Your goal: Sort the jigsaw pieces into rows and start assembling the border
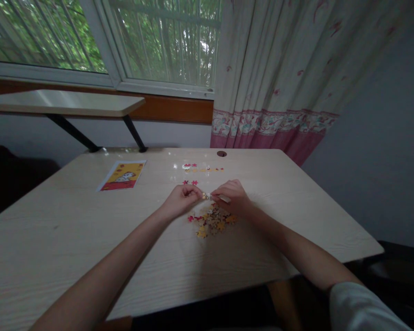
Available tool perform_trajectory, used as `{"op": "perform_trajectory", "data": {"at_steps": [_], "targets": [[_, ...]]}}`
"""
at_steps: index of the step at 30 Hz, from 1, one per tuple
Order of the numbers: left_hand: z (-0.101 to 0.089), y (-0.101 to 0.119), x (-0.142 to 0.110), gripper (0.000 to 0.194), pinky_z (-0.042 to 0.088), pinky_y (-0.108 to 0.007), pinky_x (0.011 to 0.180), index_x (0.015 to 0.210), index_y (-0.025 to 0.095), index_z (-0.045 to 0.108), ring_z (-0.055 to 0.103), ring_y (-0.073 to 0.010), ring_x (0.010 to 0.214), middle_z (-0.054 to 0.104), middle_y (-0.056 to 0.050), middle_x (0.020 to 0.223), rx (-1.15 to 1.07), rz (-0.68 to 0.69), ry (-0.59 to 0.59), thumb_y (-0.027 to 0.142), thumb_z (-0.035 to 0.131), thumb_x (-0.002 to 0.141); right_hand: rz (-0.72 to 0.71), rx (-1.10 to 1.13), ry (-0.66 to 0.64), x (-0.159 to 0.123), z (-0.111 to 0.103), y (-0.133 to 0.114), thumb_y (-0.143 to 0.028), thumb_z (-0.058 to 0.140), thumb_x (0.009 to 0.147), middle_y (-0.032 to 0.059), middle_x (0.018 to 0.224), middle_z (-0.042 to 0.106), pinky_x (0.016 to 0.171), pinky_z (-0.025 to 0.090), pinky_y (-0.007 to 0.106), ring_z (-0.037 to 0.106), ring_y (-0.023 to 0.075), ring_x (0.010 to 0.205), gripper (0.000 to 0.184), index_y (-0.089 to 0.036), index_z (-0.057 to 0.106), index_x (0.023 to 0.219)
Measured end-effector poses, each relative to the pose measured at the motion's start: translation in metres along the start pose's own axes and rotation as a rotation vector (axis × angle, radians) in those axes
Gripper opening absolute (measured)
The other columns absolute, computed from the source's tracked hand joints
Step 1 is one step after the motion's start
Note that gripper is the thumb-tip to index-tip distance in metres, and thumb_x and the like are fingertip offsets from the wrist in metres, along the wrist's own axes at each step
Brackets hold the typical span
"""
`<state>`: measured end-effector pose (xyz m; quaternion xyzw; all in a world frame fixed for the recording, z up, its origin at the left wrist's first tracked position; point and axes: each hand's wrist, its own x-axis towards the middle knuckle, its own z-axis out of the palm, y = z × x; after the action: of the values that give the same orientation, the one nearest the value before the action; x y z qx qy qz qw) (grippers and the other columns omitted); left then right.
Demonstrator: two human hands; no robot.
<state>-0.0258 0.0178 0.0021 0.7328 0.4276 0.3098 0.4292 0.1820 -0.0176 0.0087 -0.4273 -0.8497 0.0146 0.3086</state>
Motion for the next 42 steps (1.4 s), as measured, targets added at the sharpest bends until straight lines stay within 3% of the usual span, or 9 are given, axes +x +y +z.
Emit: {"op": "perform_trajectory", "data": {"at_steps": [8,13,19,23,26,32,42], "targets": [[0.001,0.000,0.000,0.017,0.034,-0.023,0.051,0.068,0.013,0.064,0.046,-0.0095,0.052,0.060,-0.002,0.060,-0.074,-0.015,-0.014,0.024,0.051,0.065,-0.047,-0.035,-0.005,-0.002,0.002,0.003,-0.038,0.045,0.088,0.0022,0.081,0.068,0.076,0.028,0.031,0.054,0.0145,0.077,0.025,-0.023,0.065,0.086],[-0.003,0.002,-0.001,0.023,0.034,-0.023,0.051,0.072,0.013,0.065,0.046,-0.0106,0.054,0.060,-0.003,0.062,-0.053,0.006,-0.018,0.033,0.054,0.069,-0.039,-0.065,0.072,-0.002,-0.004,0.004,-0.035,0.044,0.088,0.0028,0.081,0.068,0.077,0.028,0.032,0.054,0.0148,0.077,0.024,-0.022,0.064,0.084],[-0.041,-0.019,0.003,0.025,0.033,-0.023,0.050,0.077,0.012,0.065,0.046,-0.0112,0.053,0.059,-0.002,0.061,0.226,0.005,0.170,0.033,0.051,0.073,-0.042,-0.056,0.218,-0.001,-0.008,0.008,-0.031,0.049,0.087,0.0023,0.077,0.068,0.077,0.031,0.031,0.057,0.0138,0.074,0.019,-0.021,0.063,0.080],[-0.069,-0.035,0.005,0.026,0.036,-0.024,0.054,0.077,0.013,0.065,0.051,-0.0138,0.057,0.061,-0.003,0.063,0.475,0.028,0.177,0.033,0.049,0.074,-0.025,-0.008,0.297,0.003,0.000,0.012,-0.030,0.053,0.084,0.0011,0.074,0.067,0.075,0.034,0.030,0.058,0.0128,0.072,0.016,-0.020,0.063,0.075],[-0.074,-0.040,0.005,0.027,0.038,-0.024,0.057,0.080,0.014,0.065,0.053,-0.0146,0.059,0.064,-0.004,0.068,0.546,0.041,0.140,0.034,0.048,0.075,0.060,0.046,0.232,0.009,0.009,0.016,-0.027,0.058,0.080,0.0005,0.075,0.067,0.075,0.034,0.029,0.058,0.0126,0.073,0.011,-0.020,0.064,0.075],[-0.065,-0.042,0.004,0.037,0.036,-0.024,0.053,0.095,0.014,0.067,0.052,-0.0148,0.055,0.062,-0.003,0.063,0.589,0.065,0.059,0.041,0.048,0.078,0.148,0.211,-0.049,0.027,0.034,0.029,-0.024,0.060,0.077,-0.0002,0.071,0.064,0.066,0.038,0.022,0.055,0.0094,0.065,0.009,-0.018,0.067,0.077],[-0.053,-0.040,0.005,0.035,0.039,-0.025,0.062,0.094,0.019,0.069,0.056,-0.0172,0.070,0.061,-0.005,0.076,0.730,0.141,0.091,0.043,0.047,0.080,0.253,0.273,-0.145,0.048,0.061,0.036,-0.025,0.060,0.075,0.0004,0.074,0.065,0.064,0.038,0.021,0.055,0.0098,0.067,0.013,-0.018,0.070,0.080]]}}
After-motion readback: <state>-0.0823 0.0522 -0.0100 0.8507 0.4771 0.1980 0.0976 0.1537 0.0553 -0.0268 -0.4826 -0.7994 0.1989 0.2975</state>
